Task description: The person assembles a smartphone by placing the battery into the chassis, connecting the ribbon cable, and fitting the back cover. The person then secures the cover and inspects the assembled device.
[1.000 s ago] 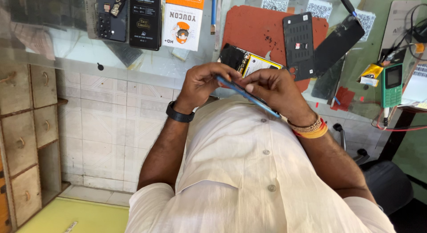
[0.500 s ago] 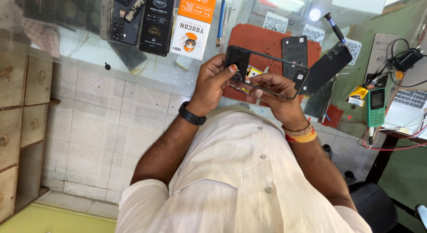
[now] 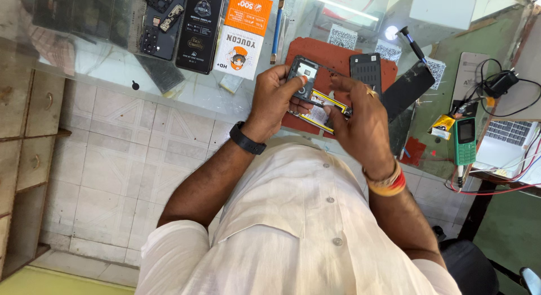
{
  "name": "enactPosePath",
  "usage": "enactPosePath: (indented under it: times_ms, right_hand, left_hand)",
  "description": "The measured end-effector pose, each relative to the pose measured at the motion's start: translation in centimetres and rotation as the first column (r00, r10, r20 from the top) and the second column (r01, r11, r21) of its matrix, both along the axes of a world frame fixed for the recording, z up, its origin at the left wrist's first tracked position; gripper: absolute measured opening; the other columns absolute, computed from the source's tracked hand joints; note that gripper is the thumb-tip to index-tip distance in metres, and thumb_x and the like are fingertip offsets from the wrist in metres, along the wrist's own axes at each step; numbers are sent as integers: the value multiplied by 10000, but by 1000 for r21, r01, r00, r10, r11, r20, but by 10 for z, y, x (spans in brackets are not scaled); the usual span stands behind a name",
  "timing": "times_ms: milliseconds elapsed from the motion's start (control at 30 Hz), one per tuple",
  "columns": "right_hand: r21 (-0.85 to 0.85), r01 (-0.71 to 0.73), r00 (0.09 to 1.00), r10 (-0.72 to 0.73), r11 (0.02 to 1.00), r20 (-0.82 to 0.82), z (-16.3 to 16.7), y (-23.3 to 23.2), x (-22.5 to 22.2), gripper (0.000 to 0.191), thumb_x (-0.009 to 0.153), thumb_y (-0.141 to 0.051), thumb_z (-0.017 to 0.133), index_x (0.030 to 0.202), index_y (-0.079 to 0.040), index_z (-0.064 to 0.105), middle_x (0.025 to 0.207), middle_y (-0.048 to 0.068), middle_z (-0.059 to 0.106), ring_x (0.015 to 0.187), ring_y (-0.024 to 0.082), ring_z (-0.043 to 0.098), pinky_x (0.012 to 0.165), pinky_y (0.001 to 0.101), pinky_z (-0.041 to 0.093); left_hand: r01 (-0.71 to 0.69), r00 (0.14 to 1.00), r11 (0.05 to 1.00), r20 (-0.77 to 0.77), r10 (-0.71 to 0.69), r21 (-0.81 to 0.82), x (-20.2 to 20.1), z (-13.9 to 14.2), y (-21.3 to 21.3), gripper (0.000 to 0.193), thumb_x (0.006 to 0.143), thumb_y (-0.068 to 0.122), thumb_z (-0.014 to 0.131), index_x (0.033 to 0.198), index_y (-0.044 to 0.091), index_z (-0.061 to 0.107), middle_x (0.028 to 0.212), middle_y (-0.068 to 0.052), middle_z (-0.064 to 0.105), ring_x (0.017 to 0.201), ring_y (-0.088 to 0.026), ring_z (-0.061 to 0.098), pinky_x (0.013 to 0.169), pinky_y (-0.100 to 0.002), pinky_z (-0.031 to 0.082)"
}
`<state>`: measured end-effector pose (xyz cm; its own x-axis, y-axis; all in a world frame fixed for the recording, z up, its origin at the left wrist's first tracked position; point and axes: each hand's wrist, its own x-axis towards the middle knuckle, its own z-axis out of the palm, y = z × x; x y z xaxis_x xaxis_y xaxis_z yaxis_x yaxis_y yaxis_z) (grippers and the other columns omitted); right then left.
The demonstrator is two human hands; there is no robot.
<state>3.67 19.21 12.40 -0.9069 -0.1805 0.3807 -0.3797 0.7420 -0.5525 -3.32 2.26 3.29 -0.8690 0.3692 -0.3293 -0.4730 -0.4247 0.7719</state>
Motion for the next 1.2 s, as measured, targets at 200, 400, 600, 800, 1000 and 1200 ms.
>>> enactPosePath:
  times_ms: [200, 400, 600, 800, 1000, 1200]
  right_hand:
    - [-542, 179, 799, 199, 821, 567, -32, 10, -15, 385, 969, 116, 638, 1337, 57, 545, 982, 116, 715, 906, 115, 682, 791, 260, 561]
    - [-648, 291, 756, 247, 704, 607, -47, 13, -16, 361, 971, 101, 629, 1317, 61, 536, 944, 106, 710, 848, 134, 722, 755, 258, 608]
    - [-707, 365, 758, 247, 606, 603, -47, 12, -13, 351, 971, 91, 643, 1307, 52, 551, 924, 109, 720, 820, 147, 732, 717, 265, 601]
    - [-800, 458, 775, 266, 389, 573, -43, 14, -13, 381, 973, 58, 661, 1334, 31, 539, 914, 102, 722, 797, 160, 737, 684, 272, 596]
    - [-808, 457, 797, 232, 371, 557, -39, 11, -13, 389, 975, 48, 669, 1338, 40, 530, 939, 109, 739, 792, 149, 735, 685, 263, 596]
    - [-790, 368, 864, 133, 490, 486, -41, 7, -12, 394, 972, 76, 681, 1328, 61, 514, 928, 132, 749, 797, 129, 726, 705, 254, 592]
  left_hand:
    - [43, 999, 997, -7, -43, -65, -3, 3, 1, 149, 949, 93, 660, 971, -52, 635, 765, -129, 728, 549, -172, 731, 473, -279, 619]
    - [14, 1000, 996, -12, -16, -84, -6, 2, -1, 185, 925, 140, 698, 930, -38, 647, 736, -111, 718, 524, -157, 715, 453, -276, 616]
    - [-24, 1000, 996, 8, 24, -84, 0, -8, 4, 332, 939, 325, 755, 892, 17, 640, 706, -73, 692, 523, -120, 684, 463, -255, 594]
    - [-58, 990, 997, -124, 64, 46, 20, -19, 15, 222, 969, 222, 746, 957, 6, 695, 824, -51, 737, 662, -91, 670, 579, -235, 550]
    - [-79, 971, 996, -224, 85, 36, 28, -15, 21, 142, 948, 111, 756, 977, -22, 716, 867, -62, 744, 741, -97, 709, 637, -235, 577]
    - [-124, 967, 991, -227, 112, -40, 28, -6, 22, 135, 937, 82, 756, 945, -44, 708, 852, -88, 746, 740, -130, 743, 646, -251, 608]
